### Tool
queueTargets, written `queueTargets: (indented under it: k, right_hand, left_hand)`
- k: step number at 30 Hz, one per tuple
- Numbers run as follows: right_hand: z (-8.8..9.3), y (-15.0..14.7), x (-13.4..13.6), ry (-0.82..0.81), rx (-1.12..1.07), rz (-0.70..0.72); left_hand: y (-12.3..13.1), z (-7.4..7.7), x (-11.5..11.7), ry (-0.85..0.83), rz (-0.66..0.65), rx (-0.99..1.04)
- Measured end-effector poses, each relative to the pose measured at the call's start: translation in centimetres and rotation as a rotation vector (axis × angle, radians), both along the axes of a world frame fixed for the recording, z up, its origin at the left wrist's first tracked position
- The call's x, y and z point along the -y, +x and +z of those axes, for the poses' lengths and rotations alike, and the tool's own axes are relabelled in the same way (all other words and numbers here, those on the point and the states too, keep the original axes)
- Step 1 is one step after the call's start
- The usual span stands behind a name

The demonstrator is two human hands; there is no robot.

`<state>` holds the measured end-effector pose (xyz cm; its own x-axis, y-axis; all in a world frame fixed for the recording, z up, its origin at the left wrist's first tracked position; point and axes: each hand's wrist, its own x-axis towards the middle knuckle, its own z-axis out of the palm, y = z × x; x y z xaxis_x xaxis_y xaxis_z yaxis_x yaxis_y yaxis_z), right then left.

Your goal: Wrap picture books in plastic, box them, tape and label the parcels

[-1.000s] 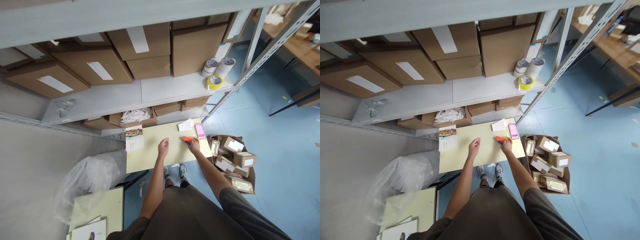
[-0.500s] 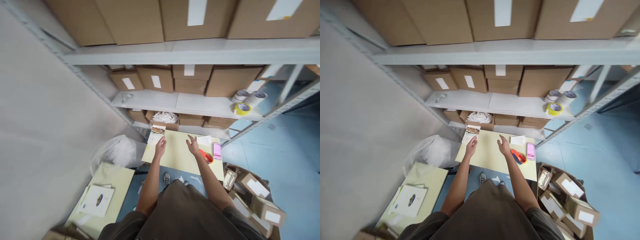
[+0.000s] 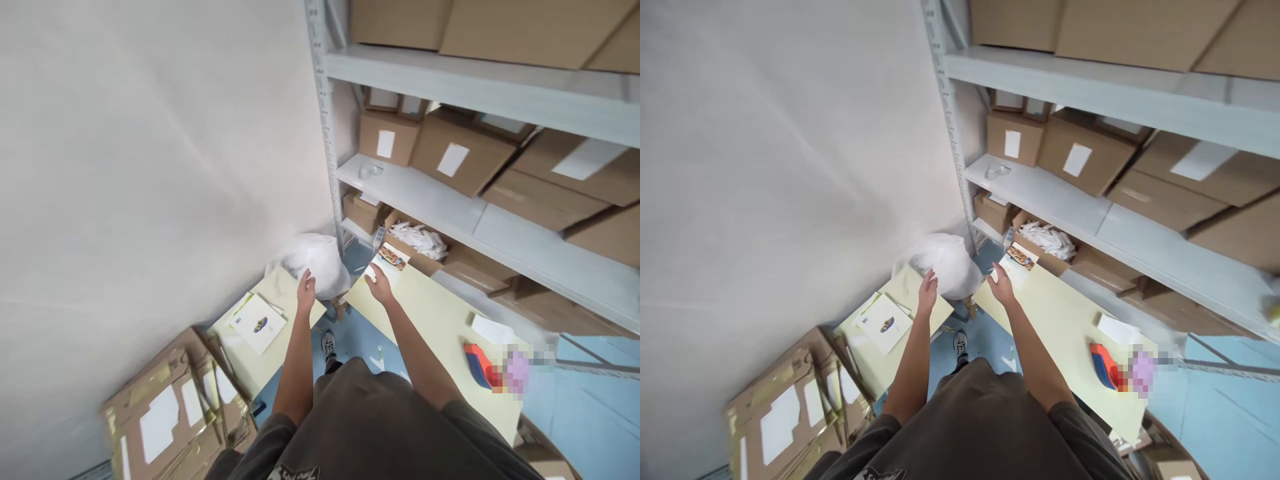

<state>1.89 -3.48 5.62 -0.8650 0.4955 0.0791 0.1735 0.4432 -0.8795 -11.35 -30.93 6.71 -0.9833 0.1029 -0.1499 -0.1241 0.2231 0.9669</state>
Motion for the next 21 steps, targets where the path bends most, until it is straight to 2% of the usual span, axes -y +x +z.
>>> queueTargets:
  k: [5, 9, 12, 15, 18, 21]
  right_hand:
    - [-1.4, -9.2, 6.9, 0.032, 0.049, 0.118]
    - [-3.3, -14.7, 11.0, -0.004, 0.126, 0.206]
    - [-5.3, -17.8, 13.5, -0.051, 0.187, 0.27]
    - [-7.5, -20.1, 15.2, -0.077, 0.234, 0.287]
    - [-9.8, -21.3, 16.1, -0.094, 0.274, 0.278]
    - [-11.6, -21.7, 16.4, -0.138, 0.317, 0.286]
  left_hand:
    - [-6.4, -3.3, 6.8, -0.071, 0.064, 0.08]
    - [-10.7, -6.2, 9.2, -0.171, 0.048, 0.171]
    - [-13.1, -8.5, 8.9, -0.291, -0.025, 0.2]
    - [-14.8, -11.0, 7.3, -0.387, -0.097, 0.22]
    - [-16.0, -13.2, 5.6, -0.469, -0.174, 0.253]
    - [-16.8, -14.5, 4.7, -0.595, -0.291, 0.27]
